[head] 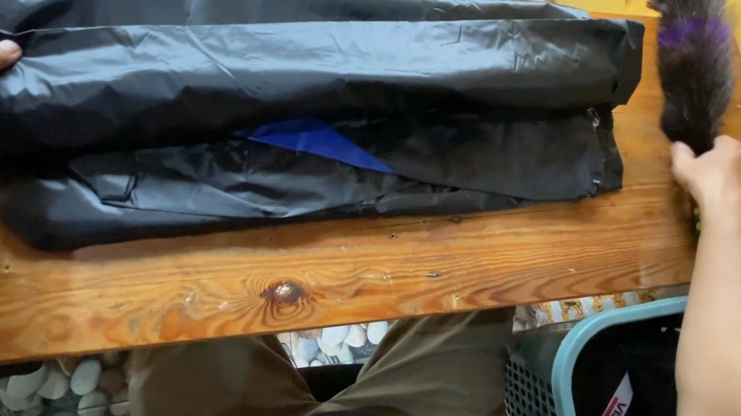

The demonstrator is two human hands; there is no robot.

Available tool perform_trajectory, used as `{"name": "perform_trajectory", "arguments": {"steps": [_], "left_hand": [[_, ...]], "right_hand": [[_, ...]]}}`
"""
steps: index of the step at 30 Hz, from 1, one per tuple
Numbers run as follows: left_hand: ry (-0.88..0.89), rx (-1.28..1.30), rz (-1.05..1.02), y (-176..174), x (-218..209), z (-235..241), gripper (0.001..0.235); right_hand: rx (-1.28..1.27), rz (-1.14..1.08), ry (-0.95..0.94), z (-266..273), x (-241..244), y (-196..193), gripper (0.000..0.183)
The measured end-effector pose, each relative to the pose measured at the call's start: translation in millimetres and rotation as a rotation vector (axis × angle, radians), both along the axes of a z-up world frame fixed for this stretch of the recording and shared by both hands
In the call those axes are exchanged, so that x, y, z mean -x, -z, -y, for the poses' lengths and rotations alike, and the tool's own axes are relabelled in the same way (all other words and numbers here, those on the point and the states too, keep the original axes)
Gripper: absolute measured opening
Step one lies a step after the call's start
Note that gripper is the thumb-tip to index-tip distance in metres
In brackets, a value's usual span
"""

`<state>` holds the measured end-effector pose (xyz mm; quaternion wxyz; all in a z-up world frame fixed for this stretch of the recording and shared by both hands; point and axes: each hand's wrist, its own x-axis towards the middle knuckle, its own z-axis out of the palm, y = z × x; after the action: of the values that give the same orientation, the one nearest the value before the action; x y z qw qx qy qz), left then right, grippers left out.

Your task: The person cleans a black plastic sheet on a wooden table using a brush, then folds it and places it into a basket. They repeat this process with another black plastic sheet, brushing and folding it before rolling it up on the table.

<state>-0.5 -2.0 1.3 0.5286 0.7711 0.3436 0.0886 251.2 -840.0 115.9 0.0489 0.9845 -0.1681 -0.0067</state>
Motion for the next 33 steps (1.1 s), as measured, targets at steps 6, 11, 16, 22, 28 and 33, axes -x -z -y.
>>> {"name": "perform_trajectory", "arguments": {"steps": [6, 11, 16, 22, 28, 33], "left_hand": [[0.018, -0.014, 0.002, -0.5, 1.2, 4.5, 0.027], [0.050, -0.026, 0.028, 12.6, 0.3, -1.4, 0.028], [-0.007, -0.047, -0.067, 23.8, 1.9, -4.8, 0.045], [0.027, -0.097, -0.041, 12.0, 8.1, 1.7, 0.031], [0.010, -0.096, -0.145, -47.1, 19.5, 41.1, 0.031], [0.003, -0.129, -0.196, -74.9, 21.0, 54.3, 0.035]], "right_hand": [[-0.659, 0.219, -0.027, 19.5, 20.6, 15.8, 0.026], [-1.461, 0.364, 0.184, -32.4, 100.2, -6.8, 0.014], [-1.467, 0.326, -0.013, -110.8, 243.5, -39.6, 0.028], [-1.589, 0.289, -0.001, -111.8, 332.7, -20.4, 0.015], [-1.785, 0.109, 0.118, -161.6, 369.9, 12.9, 0.036], [-1.869, -0.246, 0.048, -252.0, 414.3, 1.5, 0.030]]}}
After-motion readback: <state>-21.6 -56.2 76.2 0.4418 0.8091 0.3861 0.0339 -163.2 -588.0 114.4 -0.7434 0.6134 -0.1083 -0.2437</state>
